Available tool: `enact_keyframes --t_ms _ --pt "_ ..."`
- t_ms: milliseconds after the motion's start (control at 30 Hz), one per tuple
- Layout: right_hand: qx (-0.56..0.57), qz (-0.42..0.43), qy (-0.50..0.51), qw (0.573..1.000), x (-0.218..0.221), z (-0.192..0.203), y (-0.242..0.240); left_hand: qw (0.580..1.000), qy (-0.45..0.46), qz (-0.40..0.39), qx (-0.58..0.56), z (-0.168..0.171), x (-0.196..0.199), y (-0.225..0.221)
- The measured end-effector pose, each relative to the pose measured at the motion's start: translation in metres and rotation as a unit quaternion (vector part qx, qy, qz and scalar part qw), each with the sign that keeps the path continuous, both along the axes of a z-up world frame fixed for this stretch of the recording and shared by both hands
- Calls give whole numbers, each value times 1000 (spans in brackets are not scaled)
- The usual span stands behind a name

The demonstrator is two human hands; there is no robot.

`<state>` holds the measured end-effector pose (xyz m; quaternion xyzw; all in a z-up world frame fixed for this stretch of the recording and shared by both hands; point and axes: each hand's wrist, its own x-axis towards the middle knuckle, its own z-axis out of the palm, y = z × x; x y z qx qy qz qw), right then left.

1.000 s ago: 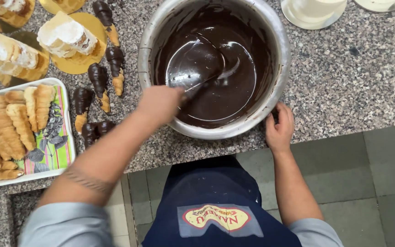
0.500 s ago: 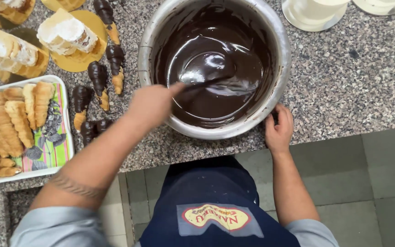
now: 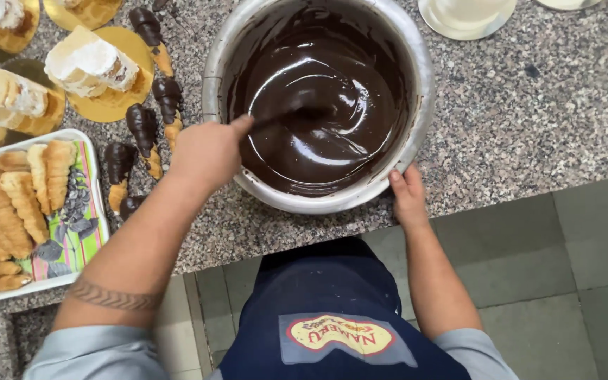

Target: The person stirs a bowl of melted chocolate with a spatula and dips cream horns into it one at a time. They place the chocolate-covered cream horns onto the counter next to a tray of plain ones.

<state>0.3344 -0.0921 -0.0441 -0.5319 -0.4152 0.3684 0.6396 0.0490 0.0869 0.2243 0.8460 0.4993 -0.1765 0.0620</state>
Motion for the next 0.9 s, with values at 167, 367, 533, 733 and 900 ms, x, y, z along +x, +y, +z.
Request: enact_keyframes --t_ms 167,367,533,733,900 --pt "30 -20 -88 995 -14 37 7 995 -98 0 33 -48 37 -11" --pt "21 -26 -241 970 -15 39 9 998 -66 13 -7 -22 -9 -2" --pt "9 -21 -281 960 -16 31 6 987 -130 77 57 -50 32 5" --pt "10 -21 -241 970 -17 34 6 989 -115 -5 -91 -40 -5 -2" --pt "-1 -24 -233 972 -18 35 7 990 -129 48 44 -58 8 17"
